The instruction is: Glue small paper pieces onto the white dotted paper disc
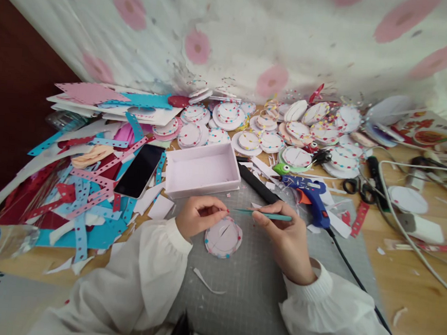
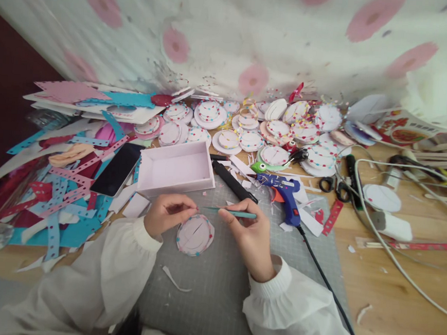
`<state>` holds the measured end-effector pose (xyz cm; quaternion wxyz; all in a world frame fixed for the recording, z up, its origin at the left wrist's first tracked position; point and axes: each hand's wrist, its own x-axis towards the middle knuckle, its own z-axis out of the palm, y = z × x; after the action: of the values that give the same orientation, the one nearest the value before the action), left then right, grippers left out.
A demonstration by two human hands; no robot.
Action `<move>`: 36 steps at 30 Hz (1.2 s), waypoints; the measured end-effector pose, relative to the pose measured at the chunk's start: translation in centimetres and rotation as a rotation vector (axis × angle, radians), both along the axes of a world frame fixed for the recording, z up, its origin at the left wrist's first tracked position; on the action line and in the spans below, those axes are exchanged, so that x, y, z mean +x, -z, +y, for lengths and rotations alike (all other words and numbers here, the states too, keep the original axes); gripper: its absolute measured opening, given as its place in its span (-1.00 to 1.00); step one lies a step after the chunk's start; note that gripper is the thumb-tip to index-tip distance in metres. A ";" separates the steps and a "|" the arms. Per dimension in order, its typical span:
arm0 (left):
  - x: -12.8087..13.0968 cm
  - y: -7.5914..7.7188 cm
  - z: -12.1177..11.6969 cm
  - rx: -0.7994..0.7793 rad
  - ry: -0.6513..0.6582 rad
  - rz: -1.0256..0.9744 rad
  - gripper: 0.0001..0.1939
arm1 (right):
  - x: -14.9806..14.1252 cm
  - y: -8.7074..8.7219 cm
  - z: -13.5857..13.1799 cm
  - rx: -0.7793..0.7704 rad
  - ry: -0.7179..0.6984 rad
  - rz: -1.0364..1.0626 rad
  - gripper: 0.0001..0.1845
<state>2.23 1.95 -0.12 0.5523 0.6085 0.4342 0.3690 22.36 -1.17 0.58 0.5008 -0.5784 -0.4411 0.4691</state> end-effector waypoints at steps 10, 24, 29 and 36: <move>0.0 0.0 0.0 -0.017 -0.013 0.032 -0.81 | 0.1 0.2 0.0 0.072 0.048 0.012 -0.77; 0.5 -0.1 -0.3 0.171 0.033 0.012 -0.59 | -2.5 0.2 -0.8 0.927 -0.181 -0.687 -0.78; 0.4 -0.2 -0.6 0.058 -0.090 -0.029 -0.65 | -1.6 -0.1 -0.7 0.837 -0.361 -0.651 -0.59; -0.4 -0.2 -0.2 0.035 -0.196 -0.097 -0.68 | 5.6 -0.5 1.4 0.421 0.677 -0.858 -0.65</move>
<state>1.86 1.79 0.12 0.5232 0.5541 0.4578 0.4579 28.00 0.27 1.13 0.5033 -0.7135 -0.4788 -0.0909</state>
